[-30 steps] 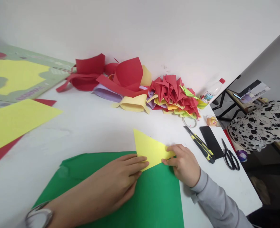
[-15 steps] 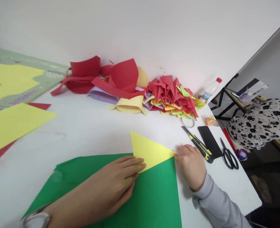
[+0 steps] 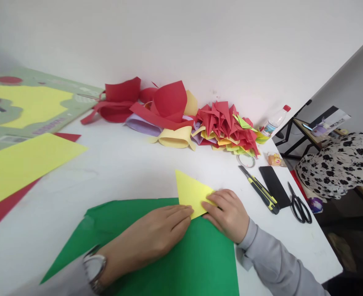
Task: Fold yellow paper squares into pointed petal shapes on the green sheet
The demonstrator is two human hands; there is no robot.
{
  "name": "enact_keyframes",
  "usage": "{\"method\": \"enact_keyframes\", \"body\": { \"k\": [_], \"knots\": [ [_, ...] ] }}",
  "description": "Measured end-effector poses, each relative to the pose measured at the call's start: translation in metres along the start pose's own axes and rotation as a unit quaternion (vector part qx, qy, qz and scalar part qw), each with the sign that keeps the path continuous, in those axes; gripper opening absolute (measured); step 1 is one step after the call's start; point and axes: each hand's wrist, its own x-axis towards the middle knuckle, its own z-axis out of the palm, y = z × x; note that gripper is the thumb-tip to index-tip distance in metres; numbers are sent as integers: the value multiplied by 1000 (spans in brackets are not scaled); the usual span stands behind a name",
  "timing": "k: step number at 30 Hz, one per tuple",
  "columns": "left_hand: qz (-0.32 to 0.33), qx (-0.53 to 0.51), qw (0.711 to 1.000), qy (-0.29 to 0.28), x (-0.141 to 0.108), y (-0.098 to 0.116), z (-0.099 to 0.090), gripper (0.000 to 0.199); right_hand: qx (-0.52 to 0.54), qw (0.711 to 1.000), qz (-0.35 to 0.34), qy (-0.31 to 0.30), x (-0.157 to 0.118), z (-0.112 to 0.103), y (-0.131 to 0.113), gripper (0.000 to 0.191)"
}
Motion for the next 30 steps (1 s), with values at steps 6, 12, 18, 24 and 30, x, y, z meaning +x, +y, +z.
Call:
{"method": "enact_keyframes", "body": {
  "k": [6, 12, 18, 24, 30],
  "knots": [
    [-28, -13, 999, 15, 3, 3, 3, 31, -21, 997, -63, 44, 10, 3, -14, 17],
    [-13, -24, 1000, -3, 8, 8, 2, 39, -31, 994, -83, 64, 12, 4, -23, 19],
    [15, 12, 1000, 18, 11, 7, -6, 41, -38, 993, -87, 73, 8, -1, -19, 19],
    [22, 12, 999, 35, 12, 2, -14, 37, -31, 994, -75, 76, 4, -3, -9, 15],
    [28, 7, 998, 60, 11, 1, -16, 37, -19, 995, -61, 79, 6, -5, -8, 15]
  ]
}}
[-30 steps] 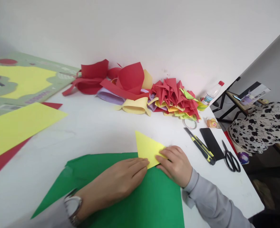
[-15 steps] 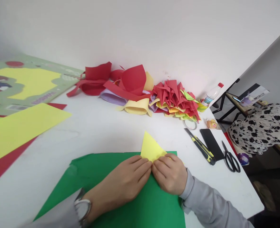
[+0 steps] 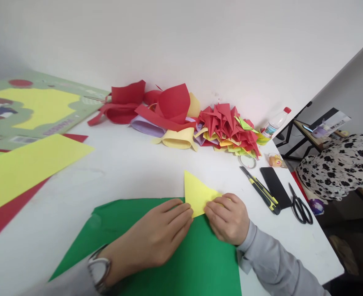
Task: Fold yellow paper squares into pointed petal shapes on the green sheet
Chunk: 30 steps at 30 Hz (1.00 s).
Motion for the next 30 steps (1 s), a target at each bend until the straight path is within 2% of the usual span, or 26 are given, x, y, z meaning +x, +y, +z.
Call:
{"method": "enact_keyframes", "body": {
  "k": [4, 12, 19, 25, 30],
  "knots": [
    [15, 9, 1000, 6, -1, -5, -8, 36, -4, 1000, 13, 2, -4, -2, 9, 18],
    [14, 51, 998, -34, -7, -20, -16, 34, -54, 997, 51, 7, -19, -4, 37, 22],
    [36, 74, 996, -26, -11, -27, -16, 31, -73, 994, 74, 19, -23, -5, 44, 22],
    [11, 50, 998, -46, -17, -31, -16, 32, -80, 991, 102, 22, -30, -2, 50, 21],
    [15, 71, 997, -21, -13, -33, -19, 29, -106, 979, 161, 69, -33, -7, 58, 23]
  ]
}}
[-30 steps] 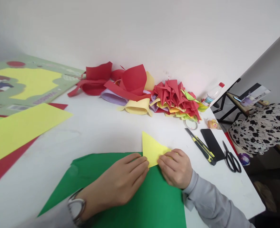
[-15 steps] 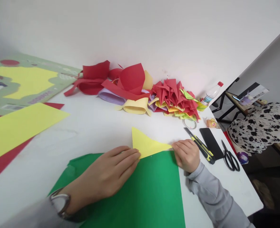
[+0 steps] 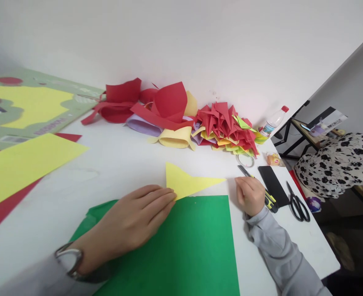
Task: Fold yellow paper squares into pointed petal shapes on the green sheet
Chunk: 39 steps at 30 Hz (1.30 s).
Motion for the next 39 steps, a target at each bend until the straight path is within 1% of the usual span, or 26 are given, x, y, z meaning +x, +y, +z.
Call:
{"method": "enact_keyframes", "body": {
  "k": [2, 3, 4, 7, 10, 12, 16, 20, 23, 27, 31, 39],
  "knots": [
    [7, 8, 1000, 7, 4, 2, 0, 29, 11, 1000, 14, 23, 4, -3, -5, 21],
    [10, 6, 1000, 8, 5, 4, 0, 30, 25, 999, 7, 23, 7, -5, -11, 21],
    [12, 0, 1000, 7, 7, 6, 1, 32, 39, 999, -11, 8, 9, -6, -19, 21],
    [13, -22, 1000, 11, 10, 15, 3, 35, 69, 992, -92, -60, 16, -6, -48, 22],
    [20, -41, 999, 19, 11, 24, 7, 37, 79, 987, -129, -47, 18, -2, -70, 16],
    [12, -54, 998, 24, 11, 28, 9, 35, 91, 984, -146, -48, 17, 0, -77, 21],
    [-12, -77, 996, 33, 12, 35, 14, 29, 102, 980, -167, -46, 16, 0, -80, 24],
    [-14, -82, 996, 40, 14, 40, 17, 37, 107, 974, -197, -37, 15, 1, -82, 21],
    [-21, -87, 995, 38, 15, 43, 18, 38, 109, 973, -203, -33, 13, 3, -83, 19],
    [-32, -95, 994, 44, 13, 43, 18, 32, 103, 976, -189, -33, 13, 2, -79, 16],
    [-36, -97, 994, 40, 10, 41, 19, 27, 90, 980, -175, -37, 14, 0, -74, 18],
    [-34, -99, 994, 40, 8, 38, 19, 26, 88, 980, -175, -37, 12, 0, -69, 15]
  ]
}}
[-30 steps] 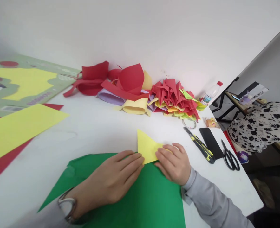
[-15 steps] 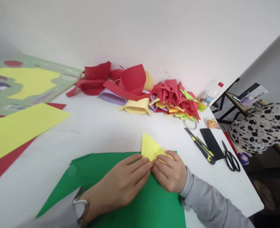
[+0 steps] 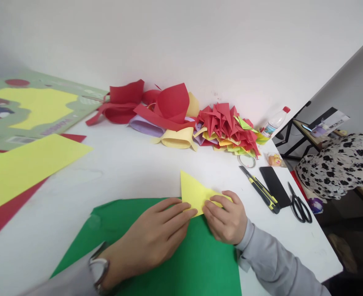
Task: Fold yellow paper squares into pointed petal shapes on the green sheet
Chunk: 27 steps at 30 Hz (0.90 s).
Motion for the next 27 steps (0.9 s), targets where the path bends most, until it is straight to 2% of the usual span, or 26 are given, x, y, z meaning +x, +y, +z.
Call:
{"method": "enact_keyframes", "body": {
  "k": [6, 11, 14, 19, 27],
  "knots": [
    [7, -13, 1000, 9, 2, -3, -6, 30, -5, 1000, 4, 1, -2, 0, 3, 15],
    [1, -40, 999, -18, 7, -4, -11, 33, 1, 1000, 4, 2, -4, 1, 4, 16],
    [2, -31, 999, -7, 6, -5, -12, 33, -2, 1000, 5, 3, -6, 1, 5, 18],
    [-30, -20, 999, 22, 3, -8, -8, 19, -4, 1000, 6, 6, -8, 1, 6, 20],
    [-21, -13, 999, 28, 2, -10, -7, 24, -4, 1000, -6, 6, -6, 1, 6, 20]
  ]
}}
